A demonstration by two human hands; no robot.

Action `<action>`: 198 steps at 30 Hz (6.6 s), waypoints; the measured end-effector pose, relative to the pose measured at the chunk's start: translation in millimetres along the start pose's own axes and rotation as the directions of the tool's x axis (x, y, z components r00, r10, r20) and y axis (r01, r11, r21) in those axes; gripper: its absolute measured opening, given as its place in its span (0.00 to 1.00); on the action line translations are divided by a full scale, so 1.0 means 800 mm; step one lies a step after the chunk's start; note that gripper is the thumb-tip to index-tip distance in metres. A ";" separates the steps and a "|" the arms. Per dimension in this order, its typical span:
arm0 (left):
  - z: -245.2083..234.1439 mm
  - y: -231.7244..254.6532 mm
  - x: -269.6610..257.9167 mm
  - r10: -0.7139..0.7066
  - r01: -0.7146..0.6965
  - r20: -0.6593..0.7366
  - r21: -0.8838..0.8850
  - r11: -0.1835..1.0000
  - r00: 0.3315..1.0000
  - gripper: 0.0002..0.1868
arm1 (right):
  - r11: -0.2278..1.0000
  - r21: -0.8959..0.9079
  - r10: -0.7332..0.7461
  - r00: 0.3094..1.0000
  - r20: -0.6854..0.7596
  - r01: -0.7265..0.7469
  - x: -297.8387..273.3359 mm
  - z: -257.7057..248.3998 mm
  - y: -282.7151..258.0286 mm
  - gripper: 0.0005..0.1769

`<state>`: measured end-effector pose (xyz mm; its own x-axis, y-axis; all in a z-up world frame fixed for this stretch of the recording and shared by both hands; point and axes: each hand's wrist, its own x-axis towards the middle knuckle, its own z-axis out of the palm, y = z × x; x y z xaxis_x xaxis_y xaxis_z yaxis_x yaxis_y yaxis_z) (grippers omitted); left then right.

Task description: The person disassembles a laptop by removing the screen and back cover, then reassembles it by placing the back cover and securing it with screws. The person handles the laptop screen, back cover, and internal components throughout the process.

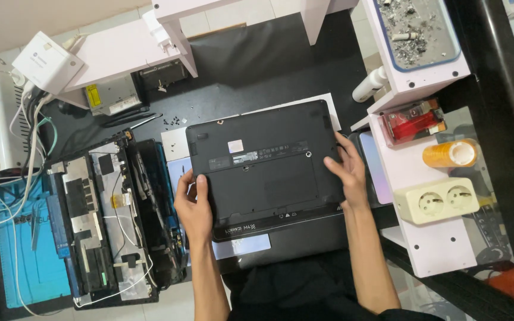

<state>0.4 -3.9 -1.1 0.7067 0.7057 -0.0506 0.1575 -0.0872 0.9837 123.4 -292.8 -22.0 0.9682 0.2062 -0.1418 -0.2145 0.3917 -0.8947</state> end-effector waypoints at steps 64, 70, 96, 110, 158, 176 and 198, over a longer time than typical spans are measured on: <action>0.035 -0.013 0.005 -0.113 0.128 -0.099 0.159 0.979 0.989 0.22 | 0.899 -0.438 -0.055 0.996 -0.075 0.016 0.048 0.000 0.017 0.36; 0.048 0.009 0.013 0.107 -0.065 -0.071 0.440 0.896 0.992 0.23 | 0.815 -0.574 -0.016 0.985 -0.170 -0.086 0.066 0.007 0.001 0.36; 0.055 0.022 0.021 0.242 -0.155 -0.036 0.676 0.720 0.970 0.24 | 0.188 -0.937 -0.458 0.870 0.183 0.296 0.061 0.062 -0.007 0.29; -0.160 0.112 -0.116 0.206 -0.085 -0.635 0.216 0.973 0.744 0.19 | 0.691 -0.356 -0.112 0.579 0.807 0.629 0.074 0.414 0.011 0.13; -0.221 -0.059 -0.143 -0.703 0.123 -0.537 -0.747 0.653 0.466 0.29 | 0.235 -0.767 0.783 0.351 0.514 0.597 0.207 0.557 0.230 0.55; -0.209 -0.056 -0.147 -0.669 -0.031 -0.597 -0.756 0.654 0.443 0.29 | 0.250 -0.753 0.813 0.290 0.504 0.609 0.179 0.541 0.184 0.46; -0.299 -0.057 -0.164 -0.406 0.035 -0.644 -0.508 0.861 0.648 0.23 | 0.554 -0.799 0.634 0.505 0.586 0.233 0.117 0.377 0.105 0.51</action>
<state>-264.7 75.4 2.4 -0.0497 0.9456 -0.3214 -0.1904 0.3069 0.9325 157.5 29.8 17.1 0.2771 0.8779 -0.3905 0.2100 -0.4520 -0.8670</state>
